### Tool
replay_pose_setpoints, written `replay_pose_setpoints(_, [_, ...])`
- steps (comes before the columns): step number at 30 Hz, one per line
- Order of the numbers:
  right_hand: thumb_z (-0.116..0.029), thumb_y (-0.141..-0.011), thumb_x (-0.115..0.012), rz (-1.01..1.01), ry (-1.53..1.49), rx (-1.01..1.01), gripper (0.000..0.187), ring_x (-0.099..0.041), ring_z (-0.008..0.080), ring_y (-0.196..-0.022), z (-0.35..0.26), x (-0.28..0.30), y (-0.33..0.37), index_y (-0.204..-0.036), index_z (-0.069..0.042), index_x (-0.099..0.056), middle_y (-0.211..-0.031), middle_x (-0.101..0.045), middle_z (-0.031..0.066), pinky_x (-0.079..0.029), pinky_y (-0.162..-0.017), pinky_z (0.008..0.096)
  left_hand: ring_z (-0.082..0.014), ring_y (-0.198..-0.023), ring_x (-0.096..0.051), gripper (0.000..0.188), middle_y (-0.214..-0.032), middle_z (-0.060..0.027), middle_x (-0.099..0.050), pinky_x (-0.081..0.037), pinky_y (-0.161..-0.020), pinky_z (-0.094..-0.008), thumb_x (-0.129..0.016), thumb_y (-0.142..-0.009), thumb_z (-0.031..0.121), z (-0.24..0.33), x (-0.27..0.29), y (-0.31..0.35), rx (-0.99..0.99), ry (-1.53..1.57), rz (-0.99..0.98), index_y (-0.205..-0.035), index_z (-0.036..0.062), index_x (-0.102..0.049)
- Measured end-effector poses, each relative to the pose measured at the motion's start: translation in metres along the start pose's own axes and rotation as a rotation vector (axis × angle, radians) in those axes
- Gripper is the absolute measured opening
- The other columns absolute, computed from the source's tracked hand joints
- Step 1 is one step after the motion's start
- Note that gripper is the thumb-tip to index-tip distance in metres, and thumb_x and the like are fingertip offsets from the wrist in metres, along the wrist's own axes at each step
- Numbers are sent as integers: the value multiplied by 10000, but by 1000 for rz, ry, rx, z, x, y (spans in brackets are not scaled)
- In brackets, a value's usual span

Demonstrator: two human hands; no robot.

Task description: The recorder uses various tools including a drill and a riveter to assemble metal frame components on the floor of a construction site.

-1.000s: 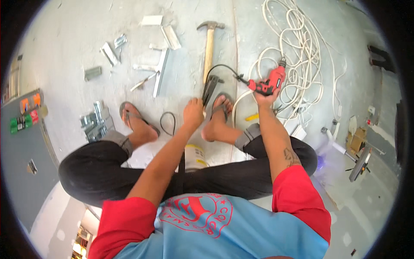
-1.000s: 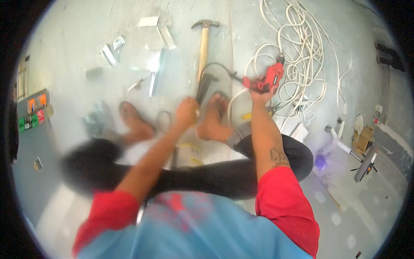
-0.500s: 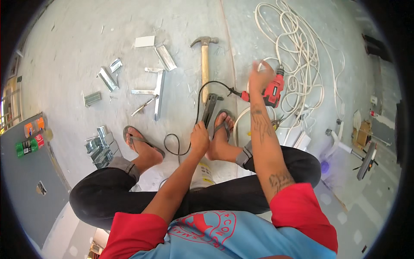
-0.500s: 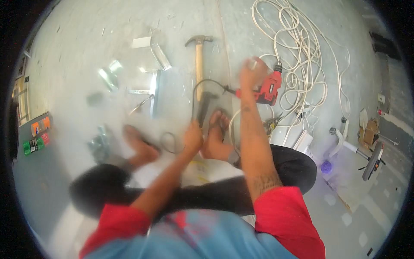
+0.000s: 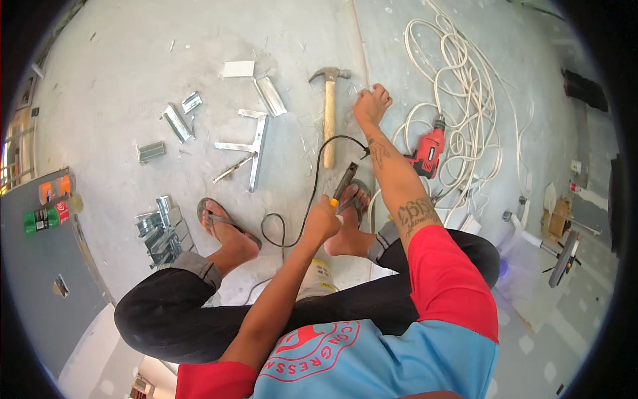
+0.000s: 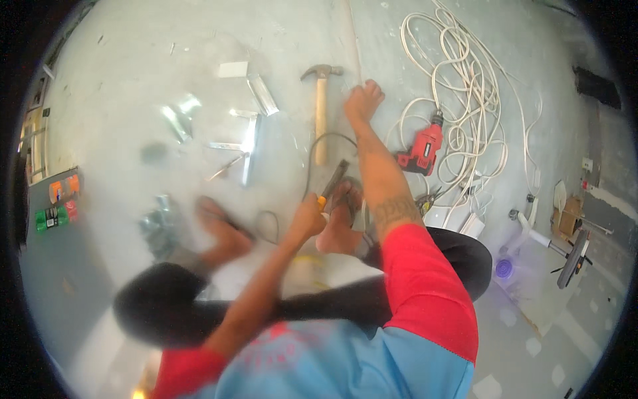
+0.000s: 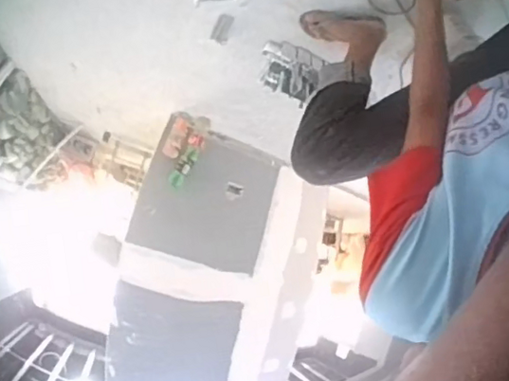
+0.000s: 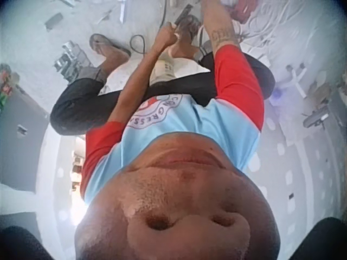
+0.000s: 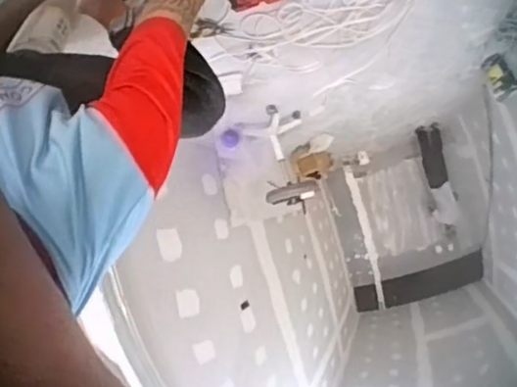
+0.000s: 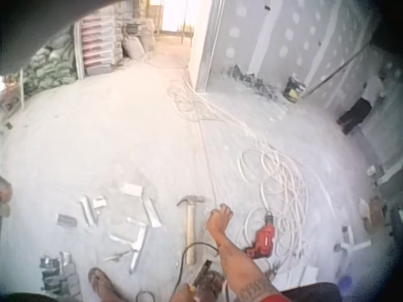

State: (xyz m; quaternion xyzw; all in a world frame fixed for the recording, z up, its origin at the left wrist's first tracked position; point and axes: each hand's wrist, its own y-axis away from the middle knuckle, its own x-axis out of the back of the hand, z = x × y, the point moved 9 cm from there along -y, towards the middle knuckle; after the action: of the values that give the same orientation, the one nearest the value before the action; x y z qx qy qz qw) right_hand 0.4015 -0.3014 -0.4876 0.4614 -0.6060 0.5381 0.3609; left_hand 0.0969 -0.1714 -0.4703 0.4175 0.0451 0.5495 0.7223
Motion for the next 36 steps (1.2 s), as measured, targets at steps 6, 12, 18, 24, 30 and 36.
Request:
replay_pose_setpoints(6, [-215,-880,-556,-247,88,47,312,-444,390,-1251,22,-58,-9,-1039,19,-689,-1268,-553,207,-295,-1080,557,-484,-928,-639,450,-942,-321,-656,-500,-800,-533,-667,-844,316,45,69,82,21,-53,31,-1071,-40,-513])
replay_pose_setpoints(12, [-160,-836,-588,-261,200,152,283,-505,355,-1095,-5,-68,-10,-1050,7,-668,-1129,-558,172,-393,-925,480,-471,-898,-648,493,-934,-317,-659,-502,-772,-507,-646,-899,415,39,135,150,-6,173,259,-1104,-27,-576])
replay_pose_setpoints(18, [-222,-854,-581,-286,182,141,265,-512,333,-1101,-18,-27,-14,-1068,-85,-658,-1142,-559,133,-409,-925,499,-382,-742,-634,462,-808,-226,-660,-485,-709,-463,-601,-934,458,0,127,140,243,435,228,-1011,3,-633])
replay_pose_setpoints(24, [-266,-882,-557,-297,331,301,267,-569,307,-1091,-26,-34,-13,-1080,-102,-631,-1094,-616,109,-440,-895,506,-436,-769,-642,458,-836,-245,-670,-488,-683,-489,-592,-935,467,16,140,125,-5,257,533,-952,12,-643])
replay_pose_setpoints(30, [-218,-908,-508,-226,491,484,195,-635,278,-955,-37,-42,-9,-993,-85,-622,-995,-657,63,-487,-782,465,-427,-753,-639,463,-827,-252,-658,-477,-675,-488,-591,-937,462,-4,125,124,76,376,469,-941,2,-637])
replay_pose_setpoints(36, [-266,-926,-509,-249,344,244,263,-672,311,-929,8,-66,-26,-1054,-46,-575,-1003,-678,126,-539,-726,489,-435,-759,-633,450,-820,-249,-651,-476,-670,-489,-619,-919,455,16,136,137,3,333,479,-904,5,-636])
